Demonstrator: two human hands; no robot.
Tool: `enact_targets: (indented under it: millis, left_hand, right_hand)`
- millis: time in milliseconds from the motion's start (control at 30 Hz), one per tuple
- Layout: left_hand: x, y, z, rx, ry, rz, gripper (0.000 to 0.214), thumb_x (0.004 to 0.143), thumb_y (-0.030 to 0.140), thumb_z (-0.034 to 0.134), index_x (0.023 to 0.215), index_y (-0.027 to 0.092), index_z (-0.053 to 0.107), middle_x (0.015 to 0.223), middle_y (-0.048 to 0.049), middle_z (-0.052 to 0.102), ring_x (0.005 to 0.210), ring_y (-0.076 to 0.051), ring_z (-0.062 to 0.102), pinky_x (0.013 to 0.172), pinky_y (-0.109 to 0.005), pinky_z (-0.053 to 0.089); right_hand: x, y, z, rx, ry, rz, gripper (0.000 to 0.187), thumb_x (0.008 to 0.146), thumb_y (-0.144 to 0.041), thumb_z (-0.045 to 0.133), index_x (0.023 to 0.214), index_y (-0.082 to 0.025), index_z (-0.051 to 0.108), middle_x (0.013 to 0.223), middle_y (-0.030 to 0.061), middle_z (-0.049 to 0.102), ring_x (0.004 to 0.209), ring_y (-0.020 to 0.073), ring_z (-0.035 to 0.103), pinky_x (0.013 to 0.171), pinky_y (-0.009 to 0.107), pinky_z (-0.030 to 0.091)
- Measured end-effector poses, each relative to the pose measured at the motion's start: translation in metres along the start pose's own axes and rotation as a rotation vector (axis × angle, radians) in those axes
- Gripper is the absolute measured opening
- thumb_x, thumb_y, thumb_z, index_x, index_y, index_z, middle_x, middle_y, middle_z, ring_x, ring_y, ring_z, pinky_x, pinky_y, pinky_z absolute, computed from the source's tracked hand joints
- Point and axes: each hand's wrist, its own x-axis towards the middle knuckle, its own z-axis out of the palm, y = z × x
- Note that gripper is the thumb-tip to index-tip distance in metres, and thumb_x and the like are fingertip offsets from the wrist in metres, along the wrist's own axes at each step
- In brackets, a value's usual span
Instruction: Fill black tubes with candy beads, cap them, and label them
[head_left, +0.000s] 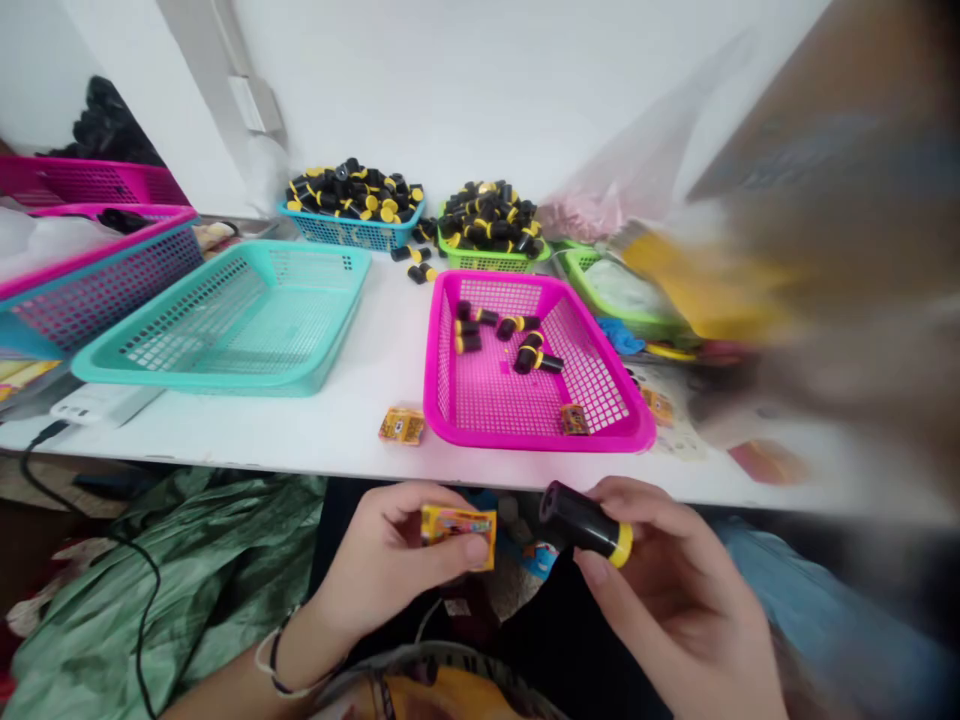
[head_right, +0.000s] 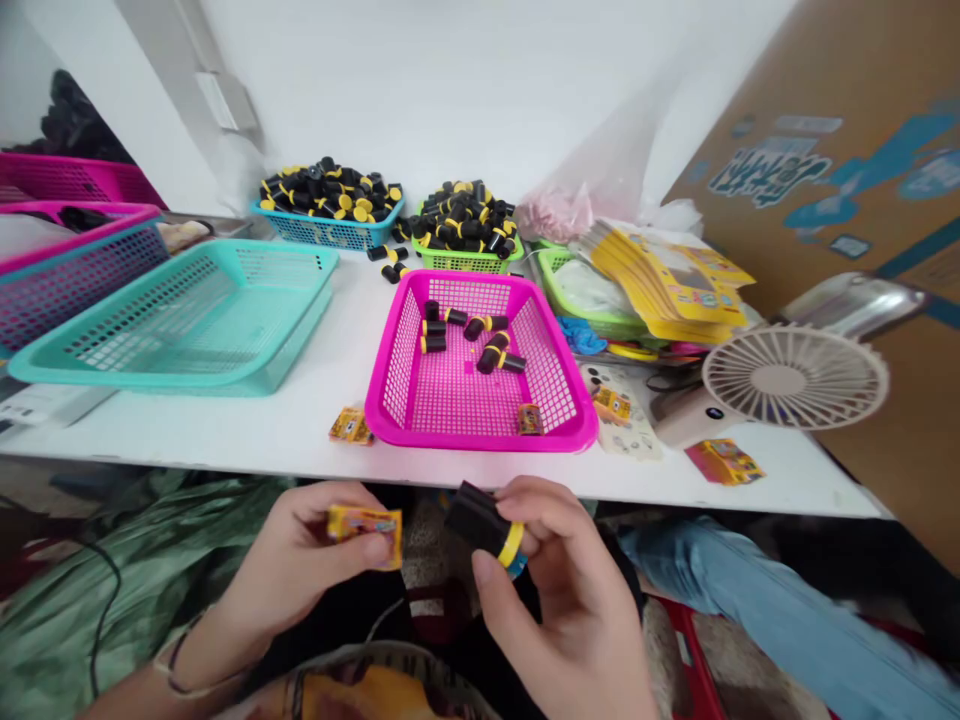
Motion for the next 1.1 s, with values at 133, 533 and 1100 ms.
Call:
enact_targets:
  millis: [133, 533, 1100]
  left_hand:
    - [-0.008, -0.01, 0.013, 0.177, 0.027, -0.008, 0.051, 0.068, 0.021, 0.086, 0.114, 0.021, 0.065, 0.073, -0.0006, 0.077, 0.067, -0.015, 0.073, 0.065, -0.018, 0.059]
    - [-0.018, -0.005, 0.013, 0.387, -0.319, 0.098, 0.08, 0.096, 0.007, 0.042, 0.154, 0.018, -0.011, 0.103, -0.0101, 0.074, 0.09, -0.019, 0.075, 0.088, -0.033, 0.062]
    - [-0.008, 0.006, 0.027, -0.299, -0.021, -0.01, 0.085, 0.066, 0.0, 0.082, 0.123, 0.028, 0.027, 0.071, 0.0066, 0.074, 0.059, -0.013, 0.072, 0.059, -0.02, 0.062]
  right_hand:
    - [-0.001, -0.003, 0.002, 0.039, 0.017, 0.08, 0.036, 0.087, -0.016, 0.067, 0.118, -0.033, 0.063, 0.111, 0.0041, 0.062, 0.091, 0.0127, 0.062, 0.076, 0.017, 0.055]
    - [0.004, -0.012, 0.005, 0.151, -0.119, 0.158, 0.027, 0.087, -0.022, 0.07, 0.112, -0.032, 0.067, 0.095, 0.0004, 0.072, 0.085, 0.0111, 0.069, 0.079, 0.016, 0.057]
    - [-0.004, -0.009, 0.016, 0.615, -0.054, 0.394, 0.018, 0.088, -0.029, 0.069, 0.106, -0.032, 0.068, 0.103, 0.0003, 0.067, 0.075, 0.0111, 0.069, 0.061, 0.021, 0.063]
